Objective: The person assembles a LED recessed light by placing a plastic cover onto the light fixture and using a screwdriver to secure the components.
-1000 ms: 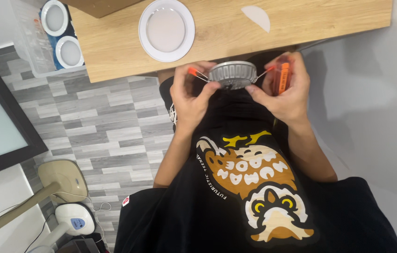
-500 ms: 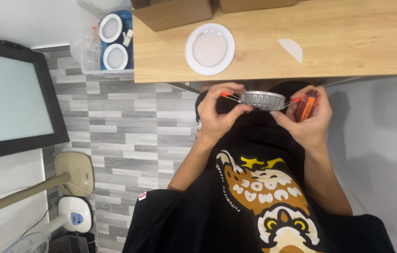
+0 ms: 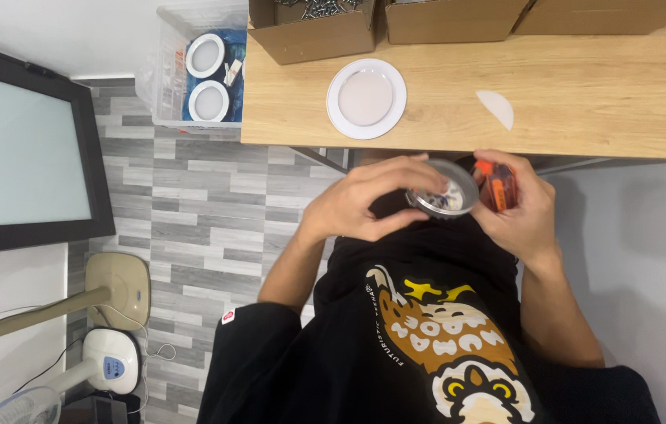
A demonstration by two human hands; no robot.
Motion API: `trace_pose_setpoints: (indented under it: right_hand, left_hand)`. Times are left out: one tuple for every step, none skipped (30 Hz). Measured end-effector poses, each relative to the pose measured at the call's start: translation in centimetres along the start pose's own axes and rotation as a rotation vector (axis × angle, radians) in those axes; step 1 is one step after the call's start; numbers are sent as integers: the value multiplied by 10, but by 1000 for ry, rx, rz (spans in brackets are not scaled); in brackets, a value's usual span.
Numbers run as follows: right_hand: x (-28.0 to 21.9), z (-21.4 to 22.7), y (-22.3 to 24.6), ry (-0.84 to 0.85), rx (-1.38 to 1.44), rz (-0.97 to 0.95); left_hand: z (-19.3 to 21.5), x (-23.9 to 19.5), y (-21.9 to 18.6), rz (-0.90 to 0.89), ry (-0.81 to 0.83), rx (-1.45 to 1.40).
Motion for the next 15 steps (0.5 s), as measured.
trace_pose_setpoints:
  right_hand:
    - [3,1,3,5,-47,21]
    - [6,2,6,9,-94,44]
    - [13,7,18,9,-94,47]
    - [20,8,32,52,-137,80]
    - [27,10,47,96,-180,113]
    - [28,18,44,95,-180,115]
    - [30,22,39,115,-333,91]
    - [31,27,33,135,-486,67]
    - [39,30,34,134,-486,69]
    - [46,35,41,61,-619,123]
    - [53,40,47,-12,-749,177]
    - [59,44,39,-16,-749,177]
    - [66,53,21,-42,-863,25]
    - [73,63,3,-70,-974,-125]
    - [77,67,-12,-74,-973,-122]
  left_hand:
    - [-3,2,2,-33,60,-15]
    - [-5,4,3,-67,120,-30]
    - [-2,6,8,-70,120,-28]
    - [4,8,17,-16,81,-6]
    - [10,10,26,38,42,16]
    - [16,14,26,36,43,17]
    - [24,17,33,114,26,54]
    - [33,19,40,192,8,91]
    - [39,26,43,190,9,93]
    - [50,35,40,115,-48,163]
    - [61,43,36,40,-104,233]
    - [69,58,32,38,-101,233]
    - [82,73,21,-18,-143,373]
    - [93,88,10,-79,-184,516]
    - [97,92,12,-84,-184,518]
Point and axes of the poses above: each hand's wrist, its own x-axis towards the middle knuckle, its own z-axis out of the back of the hand, y = z × x, the point moved 8 cm from there along x, towards the middle knuckle, and after that the axes turned 6 degrees about -z, right-handed, at the moved point
